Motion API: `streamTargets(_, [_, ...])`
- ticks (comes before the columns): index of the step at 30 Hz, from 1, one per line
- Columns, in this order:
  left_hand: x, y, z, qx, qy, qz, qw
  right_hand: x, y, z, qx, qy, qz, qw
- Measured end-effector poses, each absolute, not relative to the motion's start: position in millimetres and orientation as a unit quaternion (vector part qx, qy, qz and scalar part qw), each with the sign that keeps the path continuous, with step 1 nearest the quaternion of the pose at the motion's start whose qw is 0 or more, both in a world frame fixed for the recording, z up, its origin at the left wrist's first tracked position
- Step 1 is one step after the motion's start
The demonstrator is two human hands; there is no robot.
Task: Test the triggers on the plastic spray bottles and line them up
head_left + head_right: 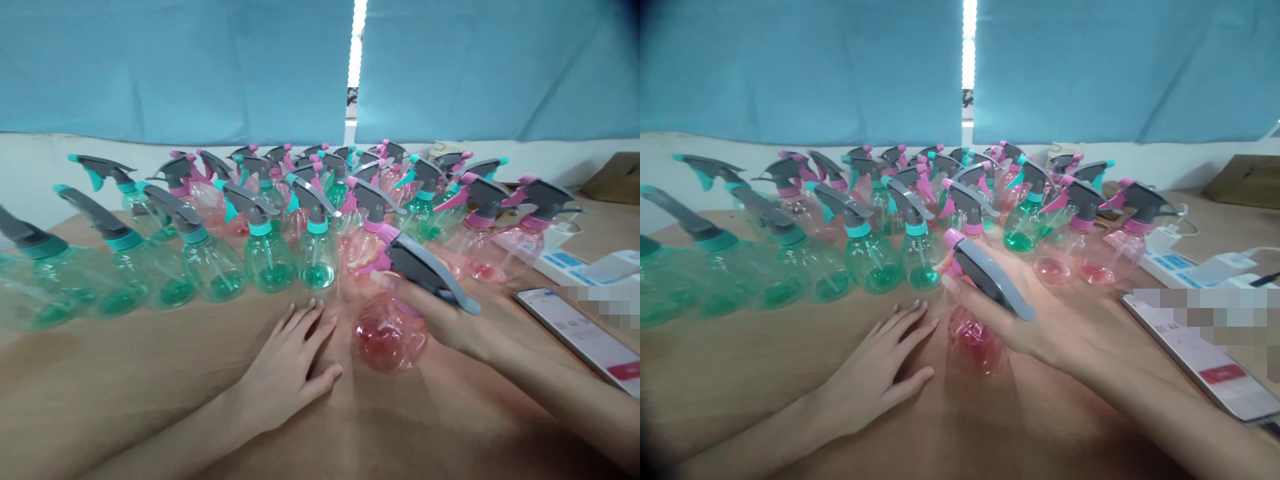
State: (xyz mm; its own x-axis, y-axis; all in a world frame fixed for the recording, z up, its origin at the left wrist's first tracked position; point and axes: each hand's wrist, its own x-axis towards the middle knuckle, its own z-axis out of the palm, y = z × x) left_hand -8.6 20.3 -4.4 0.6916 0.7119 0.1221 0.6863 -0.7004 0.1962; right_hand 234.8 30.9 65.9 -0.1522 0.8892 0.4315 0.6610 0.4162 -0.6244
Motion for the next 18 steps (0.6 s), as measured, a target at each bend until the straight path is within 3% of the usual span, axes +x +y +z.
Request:
streamTargets(8, [-8,21,-4,0.917,0.382,0.097,0.065,231,32,64,-0.503,-0.736,0.153,0.427])
streamTargets(18, [-8,21,-3,0.915,0.389,0.089,0.059,235,37,74,-0.405,-0.787,0.221,0.41])
